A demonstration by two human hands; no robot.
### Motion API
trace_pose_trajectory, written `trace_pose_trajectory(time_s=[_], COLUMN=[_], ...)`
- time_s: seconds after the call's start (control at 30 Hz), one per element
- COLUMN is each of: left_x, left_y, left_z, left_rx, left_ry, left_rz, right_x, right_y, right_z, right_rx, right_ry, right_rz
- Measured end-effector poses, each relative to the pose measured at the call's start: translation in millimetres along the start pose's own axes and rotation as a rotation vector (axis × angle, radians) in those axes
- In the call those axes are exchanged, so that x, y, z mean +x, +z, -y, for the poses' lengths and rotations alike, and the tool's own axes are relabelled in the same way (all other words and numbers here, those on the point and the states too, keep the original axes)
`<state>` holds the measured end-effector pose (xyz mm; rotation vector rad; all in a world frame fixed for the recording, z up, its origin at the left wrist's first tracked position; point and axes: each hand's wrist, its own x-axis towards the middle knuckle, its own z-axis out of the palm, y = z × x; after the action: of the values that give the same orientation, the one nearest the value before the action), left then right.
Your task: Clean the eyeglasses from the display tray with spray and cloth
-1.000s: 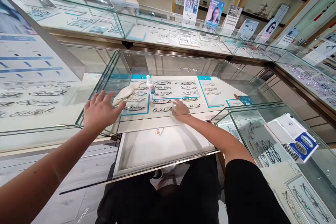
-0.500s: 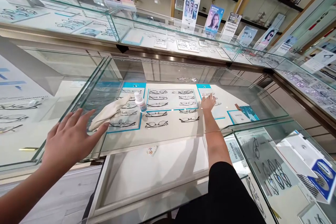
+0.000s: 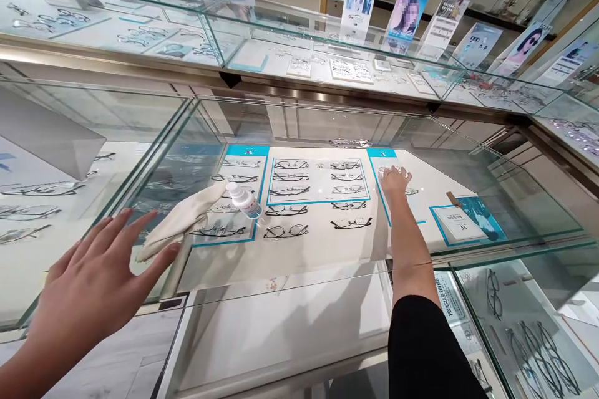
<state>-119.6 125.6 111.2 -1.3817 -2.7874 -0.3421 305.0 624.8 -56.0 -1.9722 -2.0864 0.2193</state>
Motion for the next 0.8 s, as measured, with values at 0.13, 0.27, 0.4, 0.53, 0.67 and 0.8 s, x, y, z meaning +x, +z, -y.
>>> trace_pose_trajectory(time_s=[0.13, 0.27, 0.4, 0.53, 0.67, 0.8], left_x=[-0.3, 0.8, 1.0, 1.0, 1.8, 2.4], left_y=[1.5, 2.4, 3.7, 3.7, 2.0, 3.3], left_z=[2.8, 3.5, 4.2, 3.8, 2.1, 1.7], left_rx=[-0.026, -0.011, 0.003, 0.005, 0.023, 0.036], left_ry=[0.003, 0.001, -0.002, -0.002, -0.002, 0.004], left_rz=[-0.018, -0.008, -0.015, -0.027, -0.021, -0.013], right_x=[6.7, 9.4, 10.2, 8.1, 2.4, -12.5], right_y=[-1.6, -3.9, -4.1, -3.8, -7.4, -13.5], right_z=[-1.5, -1.9, -1.3, 0.7, 7.5, 24.6], right_rx=[0.004, 0.017, 0.021, 0.015, -0.006, -0.043], right_ry=[-0.001, 0.001, -0.017, -0.052, -0.091, -0.114], right_rz=[0.019, 0.027, 0.034, 0.025, -0.008, -0.027])
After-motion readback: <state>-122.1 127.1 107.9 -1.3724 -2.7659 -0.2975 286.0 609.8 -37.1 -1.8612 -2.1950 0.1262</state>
